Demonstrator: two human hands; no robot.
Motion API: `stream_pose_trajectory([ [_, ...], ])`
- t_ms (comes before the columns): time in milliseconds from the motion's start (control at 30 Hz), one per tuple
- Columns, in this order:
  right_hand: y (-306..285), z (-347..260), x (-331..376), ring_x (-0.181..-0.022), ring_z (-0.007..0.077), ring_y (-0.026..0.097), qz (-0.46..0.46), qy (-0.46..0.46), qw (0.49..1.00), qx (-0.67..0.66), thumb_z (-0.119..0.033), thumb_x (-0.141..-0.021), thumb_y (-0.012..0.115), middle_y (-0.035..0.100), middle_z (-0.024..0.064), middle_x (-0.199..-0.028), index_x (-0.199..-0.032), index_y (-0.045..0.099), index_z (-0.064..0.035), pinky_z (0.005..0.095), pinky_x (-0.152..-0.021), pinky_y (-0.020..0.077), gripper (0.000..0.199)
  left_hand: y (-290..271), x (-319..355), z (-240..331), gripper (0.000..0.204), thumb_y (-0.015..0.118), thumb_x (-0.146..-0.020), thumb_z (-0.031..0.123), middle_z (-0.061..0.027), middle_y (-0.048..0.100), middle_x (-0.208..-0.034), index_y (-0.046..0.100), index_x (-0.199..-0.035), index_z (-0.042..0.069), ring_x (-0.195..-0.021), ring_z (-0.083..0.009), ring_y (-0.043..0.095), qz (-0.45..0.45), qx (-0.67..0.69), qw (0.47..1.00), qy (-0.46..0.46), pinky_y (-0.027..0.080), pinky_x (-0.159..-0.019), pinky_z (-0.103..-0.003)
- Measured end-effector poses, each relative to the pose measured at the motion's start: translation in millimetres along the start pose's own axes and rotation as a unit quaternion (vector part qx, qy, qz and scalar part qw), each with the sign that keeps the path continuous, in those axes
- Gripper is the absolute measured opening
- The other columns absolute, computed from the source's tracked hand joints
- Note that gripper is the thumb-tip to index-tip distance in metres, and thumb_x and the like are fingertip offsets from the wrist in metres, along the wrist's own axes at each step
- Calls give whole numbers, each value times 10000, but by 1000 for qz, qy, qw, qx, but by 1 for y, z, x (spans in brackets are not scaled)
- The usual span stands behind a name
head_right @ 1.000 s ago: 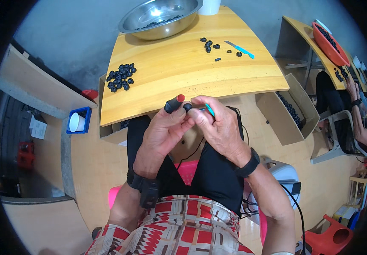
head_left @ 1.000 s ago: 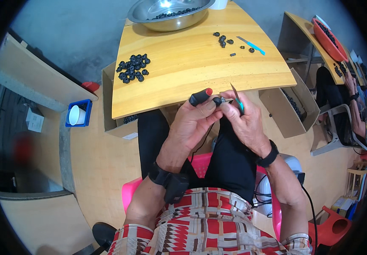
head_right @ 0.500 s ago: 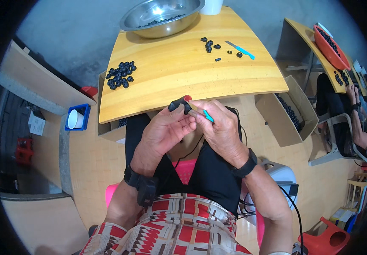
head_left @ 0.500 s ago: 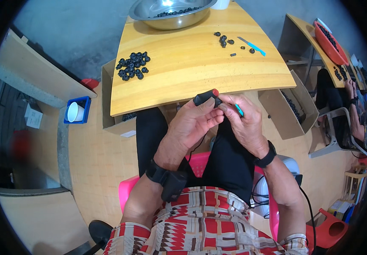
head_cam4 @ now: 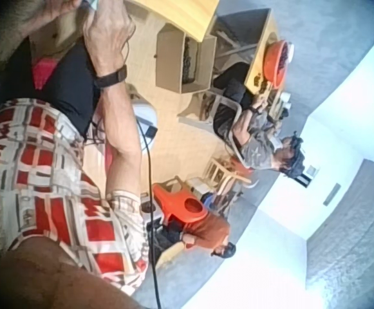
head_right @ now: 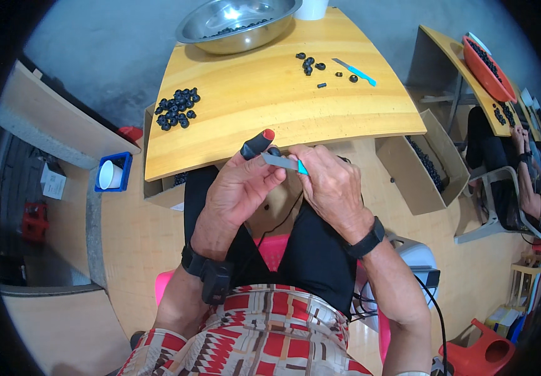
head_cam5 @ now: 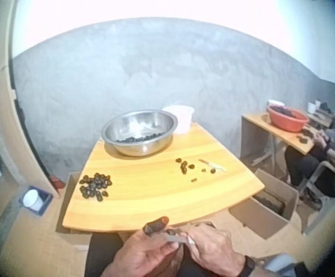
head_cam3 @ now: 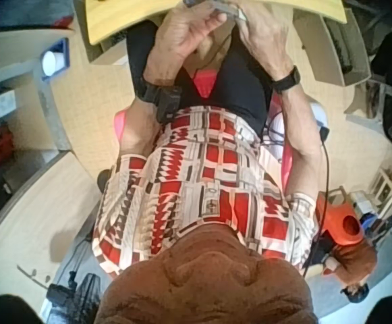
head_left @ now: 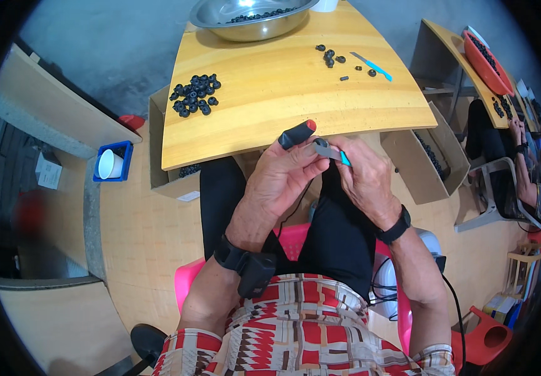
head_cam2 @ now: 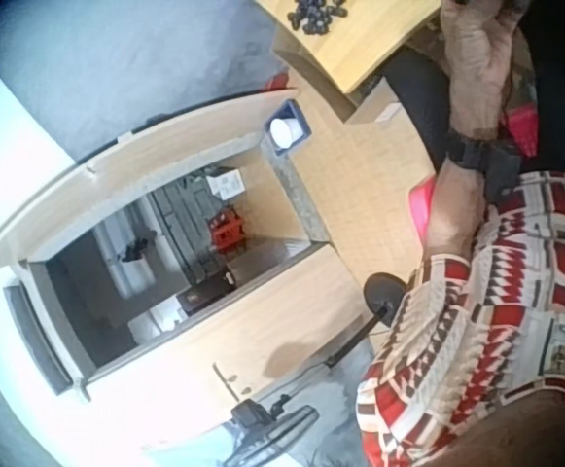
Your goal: Using a small knife to trim excess material from black rubber or plastic components.
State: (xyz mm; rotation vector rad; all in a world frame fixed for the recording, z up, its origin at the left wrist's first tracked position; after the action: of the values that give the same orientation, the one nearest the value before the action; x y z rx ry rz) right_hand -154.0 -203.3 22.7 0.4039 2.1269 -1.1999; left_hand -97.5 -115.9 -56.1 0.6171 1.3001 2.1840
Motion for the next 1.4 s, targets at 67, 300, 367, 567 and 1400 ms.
stream_pose_trajectory([
  [67,1,1,1,-575,273,567,-1,0,1000,8,-56,-766,620,539,101,-676,-929,584,-60,358,-499,452,167,-1,-2,-3,359,611,-795,-20,-123,578,-984,497,-1135,1,-903,-213,602,-17,1,1000,-12,524,-774,-311],
  [300,0,3,0,-565,272,564,5,5,1000,17,-91,-786,613,529,97,-661,-926,583,-63,360,-491,451,145,0,-4,-6,350,607,-801,-13,-147,601,-989,499,-1133,7,-895,-218,610,-46,-3,998,-30,521,-775,-315],
  [367,-1,2,-1,-564,271,564,0,5,1000,22,-92,-786,613,526,97,-659,-924,584,-66,361,-490,451,143,1,-3,-7,346,595,-820,26,-116,591,-997,489,-1149,8,-881,-203,593,-48,-20,998,-27,520,-786,-310],
  [567,1,2,0,-566,270,568,-11,14,999,36,-92,-789,604,524,95,-662,-918,583,-76,365,-490,456,131,4,-1,-5,331,599,-804,-9,-154,605,-982,502,-1120,2,-881,-227,616,-34,-13,999,-15,520,-764,-319],
  [1400,26,28,13,-718,63,560,-53,292,842,-450,-126,-866,584,629,23,-780,-987,615,-7,217,-649,458,172,-1,-4,-13,399,602,-813,14,-86,568,-1081,464,-1187,25,-980,-173,567,-56,-67,996,-9,482,-852,-318],
])
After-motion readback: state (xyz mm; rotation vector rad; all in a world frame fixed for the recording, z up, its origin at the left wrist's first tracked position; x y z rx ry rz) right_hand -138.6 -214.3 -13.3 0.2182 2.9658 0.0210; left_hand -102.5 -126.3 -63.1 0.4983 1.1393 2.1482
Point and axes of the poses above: each hand's wrist, its own x-axis away from the middle knuckle, its own y-axis out of the palm, z = x × y, the point moved 10 cm from there along -x, towards the middle knuckle
